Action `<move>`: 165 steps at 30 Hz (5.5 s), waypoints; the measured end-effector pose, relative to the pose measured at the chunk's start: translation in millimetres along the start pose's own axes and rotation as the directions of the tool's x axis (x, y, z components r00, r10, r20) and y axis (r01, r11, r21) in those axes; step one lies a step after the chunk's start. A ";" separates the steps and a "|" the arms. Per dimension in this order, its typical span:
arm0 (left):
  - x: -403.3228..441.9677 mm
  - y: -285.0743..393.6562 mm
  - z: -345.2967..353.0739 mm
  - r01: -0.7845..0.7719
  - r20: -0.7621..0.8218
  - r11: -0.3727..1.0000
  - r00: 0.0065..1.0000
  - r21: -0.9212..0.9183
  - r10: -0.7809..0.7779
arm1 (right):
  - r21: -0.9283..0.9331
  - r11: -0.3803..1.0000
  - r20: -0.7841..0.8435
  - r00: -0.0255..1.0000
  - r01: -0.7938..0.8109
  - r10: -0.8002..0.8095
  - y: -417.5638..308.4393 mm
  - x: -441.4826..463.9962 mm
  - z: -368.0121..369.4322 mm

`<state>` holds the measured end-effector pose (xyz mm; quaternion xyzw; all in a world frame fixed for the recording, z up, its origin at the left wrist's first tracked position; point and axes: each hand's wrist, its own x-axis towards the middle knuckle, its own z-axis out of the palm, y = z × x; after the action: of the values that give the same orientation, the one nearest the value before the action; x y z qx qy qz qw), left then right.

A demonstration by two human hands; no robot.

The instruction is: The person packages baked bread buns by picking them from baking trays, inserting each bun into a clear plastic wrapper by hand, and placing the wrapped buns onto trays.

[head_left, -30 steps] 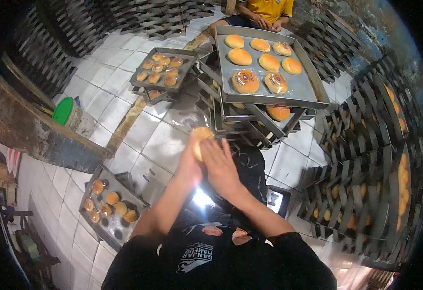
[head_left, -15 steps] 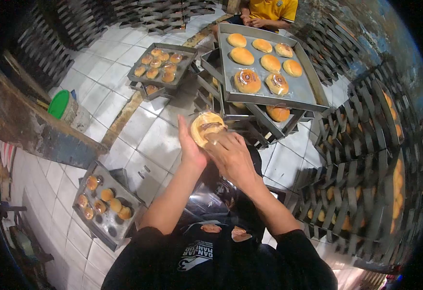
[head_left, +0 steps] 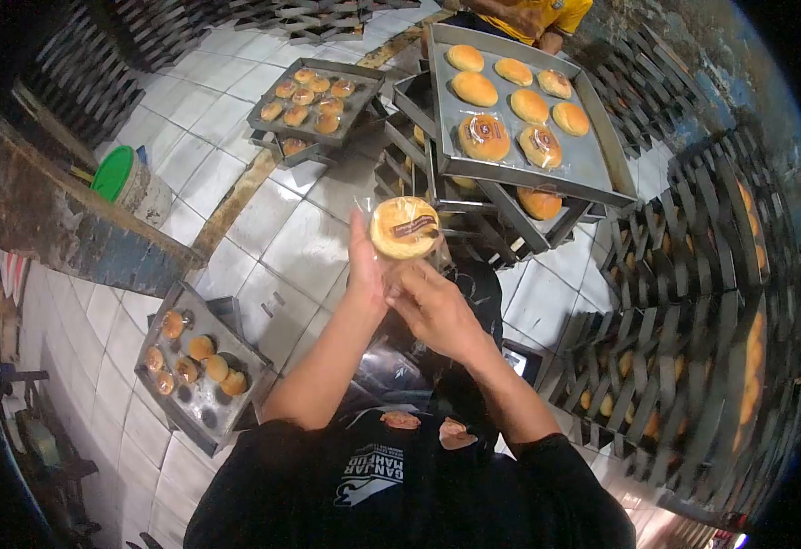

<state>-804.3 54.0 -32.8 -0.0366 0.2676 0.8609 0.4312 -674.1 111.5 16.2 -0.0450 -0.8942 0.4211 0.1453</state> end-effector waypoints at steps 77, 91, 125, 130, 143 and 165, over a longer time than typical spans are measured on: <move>27.5 9.6 -553.4 0.592 -0.356 -0.204 0.687 0.780 0.633 | -0.355 0.772 -0.206 0.849 -0.528 0.486 144.0 -86.1 11.6; 76.4 31.3 -427.9 0.187 -0.095 -0.042 0.664 0.982 0.742 | -0.348 0.884 -0.105 0.950 -0.311 0.293 111.1 -17.9 0.9; -8.2 40.3 -65.8 0.034 -0.121 0.832 0.992 0.553 0.040 | -0.479 0.836 -0.111 0.964 -0.266 0.243 176.7 259.9 -215.6; -19.2 61.8 -86.9 0.089 -0.296 0.864 0.952 0.496 0.072 | -0.620 0.714 -0.064 0.928 -0.325 0.367 209.7 305.6 -206.8; 24.3 62.7 -36.0 -0.059 -0.099 0.970 0.991 0.237 0.085 | 0.410 0.902 -0.285 0.921 -0.131 0.264 60.4 147.2 -170.5; -41.1 -13.3 1.2 -0.097 -0.027 0.927 0.993 0.363 0.115 | -0.459 0.878 -0.211 0.944 0.132 -0.252 24.0 12.9 18.7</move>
<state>-768.3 31.3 -25.5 0.0374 0.4330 0.8179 0.3770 -693.0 115.7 -10.7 -0.0426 -0.9383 0.1822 0.2907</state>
